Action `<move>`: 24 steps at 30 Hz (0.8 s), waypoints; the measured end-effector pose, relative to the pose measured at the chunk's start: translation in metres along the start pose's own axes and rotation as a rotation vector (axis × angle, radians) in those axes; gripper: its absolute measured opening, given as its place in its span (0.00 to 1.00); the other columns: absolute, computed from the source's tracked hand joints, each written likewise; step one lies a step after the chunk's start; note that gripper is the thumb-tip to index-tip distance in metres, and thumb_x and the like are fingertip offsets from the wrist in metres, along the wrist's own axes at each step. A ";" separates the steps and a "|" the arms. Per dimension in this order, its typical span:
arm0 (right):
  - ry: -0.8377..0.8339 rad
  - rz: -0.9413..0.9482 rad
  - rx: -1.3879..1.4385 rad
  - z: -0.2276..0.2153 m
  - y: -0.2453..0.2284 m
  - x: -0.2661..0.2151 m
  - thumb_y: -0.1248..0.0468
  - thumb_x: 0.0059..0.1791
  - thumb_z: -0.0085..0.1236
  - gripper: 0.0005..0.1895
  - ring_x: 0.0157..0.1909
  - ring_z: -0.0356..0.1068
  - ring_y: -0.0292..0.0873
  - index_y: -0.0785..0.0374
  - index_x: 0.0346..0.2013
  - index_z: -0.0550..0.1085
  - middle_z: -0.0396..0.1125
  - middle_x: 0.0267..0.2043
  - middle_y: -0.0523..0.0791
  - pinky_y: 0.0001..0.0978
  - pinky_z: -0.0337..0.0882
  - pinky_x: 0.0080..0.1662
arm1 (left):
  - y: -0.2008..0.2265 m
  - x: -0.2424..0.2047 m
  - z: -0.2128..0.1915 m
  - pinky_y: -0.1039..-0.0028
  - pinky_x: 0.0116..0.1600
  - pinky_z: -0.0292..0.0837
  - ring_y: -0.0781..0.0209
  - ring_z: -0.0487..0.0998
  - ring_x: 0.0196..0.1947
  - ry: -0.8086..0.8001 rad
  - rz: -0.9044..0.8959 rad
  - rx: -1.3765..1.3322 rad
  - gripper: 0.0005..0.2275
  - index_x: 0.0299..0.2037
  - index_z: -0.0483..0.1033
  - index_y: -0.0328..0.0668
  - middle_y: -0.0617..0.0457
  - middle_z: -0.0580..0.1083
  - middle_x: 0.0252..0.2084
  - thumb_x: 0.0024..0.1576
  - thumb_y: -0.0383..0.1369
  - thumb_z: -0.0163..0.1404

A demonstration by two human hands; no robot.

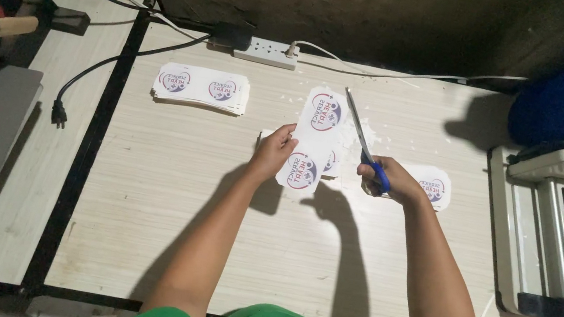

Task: The person uses blue-handled scissors to cut circular stickers from a white sheet on a light-colored table. They repeatedly trim the edges of the stickers and place the cut pieces into a pile on the left side of the workspace.

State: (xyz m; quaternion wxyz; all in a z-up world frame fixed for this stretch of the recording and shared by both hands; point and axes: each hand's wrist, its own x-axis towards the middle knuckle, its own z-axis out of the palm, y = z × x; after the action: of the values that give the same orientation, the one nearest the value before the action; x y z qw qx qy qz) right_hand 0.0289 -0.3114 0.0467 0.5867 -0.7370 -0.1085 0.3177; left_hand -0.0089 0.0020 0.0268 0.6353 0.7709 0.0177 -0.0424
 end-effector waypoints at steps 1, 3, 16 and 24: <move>0.000 -0.001 0.002 0.002 -0.001 -0.001 0.35 0.41 0.69 0.40 0.18 0.62 0.38 0.72 0.32 0.67 0.60 0.18 0.44 0.30 0.60 0.22 | -0.012 0.003 0.000 0.73 0.50 0.77 0.61 0.80 0.48 -0.001 0.000 0.002 0.19 0.65 0.66 0.38 0.45 0.79 0.50 0.64 0.30 0.47; 0.070 0.160 -0.051 0.006 -0.003 -0.003 0.38 0.39 0.68 0.36 0.19 0.62 0.40 0.71 0.36 0.73 0.64 0.20 0.47 0.31 0.61 0.22 | -0.035 0.010 0.000 0.70 0.50 0.77 0.58 0.80 0.48 0.028 0.026 0.207 0.18 0.65 0.69 0.41 0.43 0.78 0.53 0.65 0.30 0.46; 0.546 -0.105 0.054 -0.037 0.091 0.006 0.63 0.45 0.69 0.15 0.33 0.72 0.40 0.68 0.38 0.73 0.71 0.31 0.47 0.30 0.72 0.36 | 0.001 0.016 0.077 0.65 0.55 0.74 0.52 0.78 0.54 -0.397 -0.169 0.346 0.19 0.65 0.70 0.52 0.43 0.76 0.57 0.62 0.33 0.50; 1.057 0.055 -0.073 -0.110 0.138 -0.037 0.68 0.48 0.67 0.10 0.34 0.71 0.43 0.69 0.37 0.72 0.71 0.32 0.50 0.34 0.71 0.36 | 0.012 0.050 0.173 0.63 0.55 0.76 0.53 0.80 0.49 -0.252 -0.015 0.370 0.11 0.52 0.79 0.44 0.48 0.76 0.54 0.64 0.30 0.46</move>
State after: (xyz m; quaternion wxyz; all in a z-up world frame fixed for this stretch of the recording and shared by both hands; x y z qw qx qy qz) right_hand 0.0362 -0.4590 -0.0576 0.5268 -0.8191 0.2102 -0.0859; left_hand 0.0342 -0.1715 0.0010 0.4797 0.8629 -0.0642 -0.1453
